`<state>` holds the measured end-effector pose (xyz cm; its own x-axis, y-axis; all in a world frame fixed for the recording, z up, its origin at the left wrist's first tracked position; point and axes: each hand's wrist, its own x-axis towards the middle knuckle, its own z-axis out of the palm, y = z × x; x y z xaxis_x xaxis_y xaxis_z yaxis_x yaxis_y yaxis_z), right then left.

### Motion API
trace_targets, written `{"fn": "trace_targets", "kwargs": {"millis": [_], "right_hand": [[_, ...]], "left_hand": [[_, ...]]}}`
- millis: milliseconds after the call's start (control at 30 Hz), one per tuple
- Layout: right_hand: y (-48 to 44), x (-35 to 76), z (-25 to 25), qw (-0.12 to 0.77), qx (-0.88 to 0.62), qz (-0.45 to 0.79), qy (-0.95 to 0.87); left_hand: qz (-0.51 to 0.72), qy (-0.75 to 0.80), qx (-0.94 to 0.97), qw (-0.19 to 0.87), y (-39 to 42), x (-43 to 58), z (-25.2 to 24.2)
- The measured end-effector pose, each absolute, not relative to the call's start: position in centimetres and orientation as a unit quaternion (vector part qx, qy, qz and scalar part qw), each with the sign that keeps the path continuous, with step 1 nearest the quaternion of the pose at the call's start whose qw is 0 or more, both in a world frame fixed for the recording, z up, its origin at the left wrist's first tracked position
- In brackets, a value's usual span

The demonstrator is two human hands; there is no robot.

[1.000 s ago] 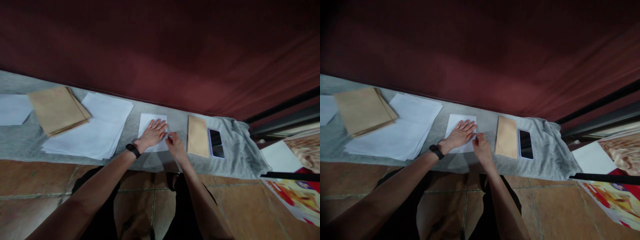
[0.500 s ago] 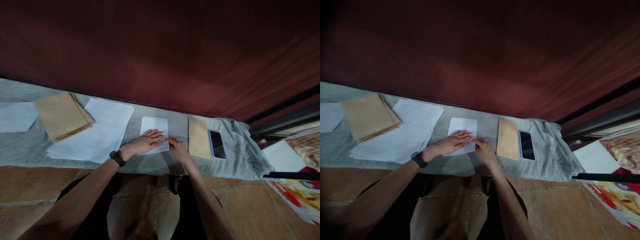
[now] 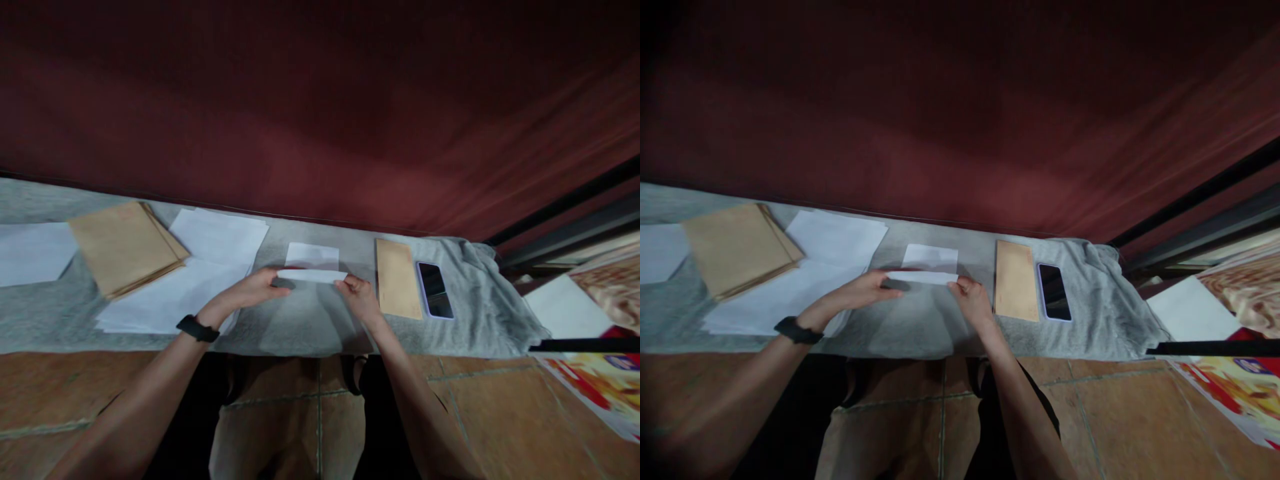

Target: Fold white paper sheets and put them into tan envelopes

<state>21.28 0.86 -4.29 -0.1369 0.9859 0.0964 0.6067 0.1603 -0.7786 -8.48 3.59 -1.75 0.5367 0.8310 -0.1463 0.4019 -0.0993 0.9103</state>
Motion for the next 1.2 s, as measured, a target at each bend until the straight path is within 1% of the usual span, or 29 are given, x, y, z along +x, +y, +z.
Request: {"fn": "trace_targets", "kwargs": {"millis": [167,267,400,567,833,933,1033,1100,1200], "right_hand": [[0.8,20.8,-4.1,0.345,-0.567,0.34,-0.667],[0.9,20.3,-4.1,0.321,-0.573,0.342,-0.672],[1.0,19.6,-4.2,0.264,-0.63,0.295,-0.668],[0.6,18.5,-4.1,0.208,-0.682,0.224,-0.665],[-0.3,17.3,-3.8,0.129,-0.711,0.157,-0.673],[-0.5,17.2,-3.8,0.137,-0.706,0.114,-0.685],[-0.5,16.7,-3.8,0.167,-0.687,0.09,-0.701],[-0.5,15.9,-3.9,0.209,-0.652,0.114,-0.72],[-0.3,14.1,-4.4,0.268,-0.589,0.181,-0.74]], "left_hand": [[0.276,0.518,0.663,0.464,4.2,-8.4,-4.0],[0.293,0.547,0.653,0.433,3.8,-7.6,-4.1],[0.304,0.578,0.648,0.391,3.3,-6.6,-3.7],[0.239,0.645,0.67,0.279,3.4,-5.8,-3.6],[0.134,0.684,0.693,0.184,2.6,-4.8,-3.1],[0.111,0.685,0.704,0.151,2.2,-4.6,-2.8],[0.138,0.662,0.733,0.079,1.8,-4.0,-2.9],[0.168,0.626,0.76,0.049,1.5,-3.2,-3.4],[0.168,0.56,0.808,0.073,1.0,-1.3,-5.1]]}}
